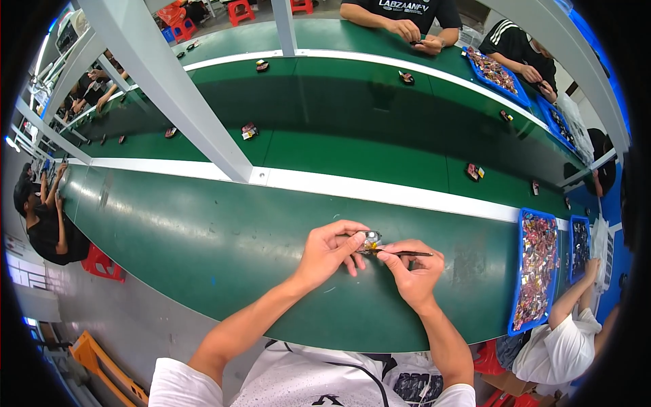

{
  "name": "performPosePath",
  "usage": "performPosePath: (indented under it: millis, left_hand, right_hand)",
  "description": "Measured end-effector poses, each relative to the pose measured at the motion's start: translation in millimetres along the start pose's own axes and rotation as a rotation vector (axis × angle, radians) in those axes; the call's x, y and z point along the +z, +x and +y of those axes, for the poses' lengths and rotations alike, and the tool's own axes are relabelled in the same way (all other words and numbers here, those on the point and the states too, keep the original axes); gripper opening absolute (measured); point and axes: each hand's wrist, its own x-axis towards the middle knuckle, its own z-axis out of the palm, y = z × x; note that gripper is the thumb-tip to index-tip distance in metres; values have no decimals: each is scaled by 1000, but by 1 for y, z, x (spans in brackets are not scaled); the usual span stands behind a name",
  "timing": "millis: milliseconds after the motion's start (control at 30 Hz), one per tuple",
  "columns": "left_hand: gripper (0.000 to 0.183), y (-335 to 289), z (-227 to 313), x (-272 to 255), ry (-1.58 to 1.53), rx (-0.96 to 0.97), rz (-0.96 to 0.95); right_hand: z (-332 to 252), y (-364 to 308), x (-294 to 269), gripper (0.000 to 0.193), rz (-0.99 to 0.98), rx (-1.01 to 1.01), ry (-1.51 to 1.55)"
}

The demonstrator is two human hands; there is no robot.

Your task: Assembling small electronic components on a factory production line using tweezers.

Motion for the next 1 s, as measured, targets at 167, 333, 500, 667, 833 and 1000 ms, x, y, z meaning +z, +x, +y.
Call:
performPosePath:
  millis: [167,333,500,667,833,1000]
  left_hand:
    - [26,0,0,0,-2,16,10]
    - [26,0,0,0,-10,24,12]
    - [26,0,1,1,-8,28,20]
    - [25,1,1,-1,-13,22,39]
    - [23,0,1,0,-5,27,58]
    - [22,-2,0,0,6,28,71]
  right_hand:
    - [-1,0,-1,12,-5,-17,-35]
    - [3,0,0,12,-15,-81,-34]
    - [0,-1,-2,11,-57,-89,-62]
    - [-2,1,-1,12,-65,-115,-67]
    - [1,1,0,13,-43,-139,-51]
    - [-3,0,-3,12,-81,-54,-75]
